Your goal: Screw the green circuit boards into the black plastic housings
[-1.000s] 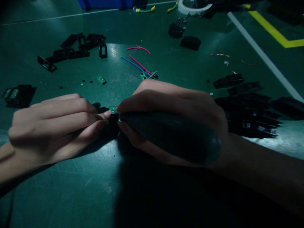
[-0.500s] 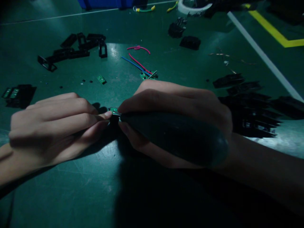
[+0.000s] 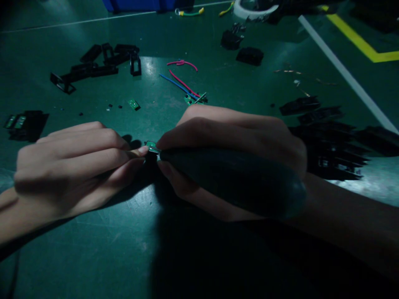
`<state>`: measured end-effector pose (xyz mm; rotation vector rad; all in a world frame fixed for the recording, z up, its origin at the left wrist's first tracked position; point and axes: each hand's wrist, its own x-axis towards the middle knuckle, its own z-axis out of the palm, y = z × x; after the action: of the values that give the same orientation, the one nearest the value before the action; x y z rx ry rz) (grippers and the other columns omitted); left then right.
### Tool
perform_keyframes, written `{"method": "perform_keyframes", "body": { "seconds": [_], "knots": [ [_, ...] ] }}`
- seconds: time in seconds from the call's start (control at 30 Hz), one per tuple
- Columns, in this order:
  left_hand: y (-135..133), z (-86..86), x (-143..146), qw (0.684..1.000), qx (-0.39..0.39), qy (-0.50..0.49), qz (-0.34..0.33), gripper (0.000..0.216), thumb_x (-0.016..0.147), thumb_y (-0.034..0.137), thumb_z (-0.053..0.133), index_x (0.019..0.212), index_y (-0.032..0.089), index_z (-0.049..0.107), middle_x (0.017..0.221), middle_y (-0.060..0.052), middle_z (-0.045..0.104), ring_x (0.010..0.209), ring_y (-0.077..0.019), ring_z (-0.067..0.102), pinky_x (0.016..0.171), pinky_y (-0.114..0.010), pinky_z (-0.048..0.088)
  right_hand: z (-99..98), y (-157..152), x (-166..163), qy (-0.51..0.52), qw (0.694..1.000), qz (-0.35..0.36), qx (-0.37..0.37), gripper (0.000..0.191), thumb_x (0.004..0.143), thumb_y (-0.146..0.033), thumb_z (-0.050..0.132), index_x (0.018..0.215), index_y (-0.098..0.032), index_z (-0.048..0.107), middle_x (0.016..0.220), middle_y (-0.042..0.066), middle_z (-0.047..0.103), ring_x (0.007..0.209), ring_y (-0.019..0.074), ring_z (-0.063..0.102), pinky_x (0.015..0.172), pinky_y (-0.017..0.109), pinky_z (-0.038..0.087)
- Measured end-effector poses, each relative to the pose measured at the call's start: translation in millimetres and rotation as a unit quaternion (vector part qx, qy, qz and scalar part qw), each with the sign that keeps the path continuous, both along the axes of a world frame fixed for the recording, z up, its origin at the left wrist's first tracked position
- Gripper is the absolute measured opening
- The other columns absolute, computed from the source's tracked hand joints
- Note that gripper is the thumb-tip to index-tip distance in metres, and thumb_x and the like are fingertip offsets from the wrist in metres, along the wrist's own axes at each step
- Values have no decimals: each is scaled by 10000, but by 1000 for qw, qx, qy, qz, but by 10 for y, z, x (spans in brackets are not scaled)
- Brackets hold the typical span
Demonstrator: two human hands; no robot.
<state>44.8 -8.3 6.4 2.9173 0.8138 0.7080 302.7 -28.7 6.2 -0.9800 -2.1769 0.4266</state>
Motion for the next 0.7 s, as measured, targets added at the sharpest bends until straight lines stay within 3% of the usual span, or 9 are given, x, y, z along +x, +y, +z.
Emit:
{"method": "perform_keyframes", "body": {
  "seconds": [0.33, 0.7],
  "knots": [
    [-29, 26, 16, 1000, -9, 5, 13, 241, 986, 191, 647, 753, 131, 654, 688, -3, 592, 611, -106, 535, 568, -309, 342, -25, 42, 44, -18, 999, 8, 31, 97, 956, -296, 648, 1051, -300, 669, 891, -78, 730, 769, 27, 682, 709, 178, 528],
    [-42, 5, 11, 1000, -17, 2, 12, 270, 996, 190, 632, 730, 149, 604, 680, 13, 556, 606, -94, 509, 567, -295, 336, 0, 7, 29, -20, 999, -19, 19, 117, 928, -301, 678, 1041, -331, 686, 907, -105, 740, 769, 24, 692, 641, 238, 500]
  ]
}}
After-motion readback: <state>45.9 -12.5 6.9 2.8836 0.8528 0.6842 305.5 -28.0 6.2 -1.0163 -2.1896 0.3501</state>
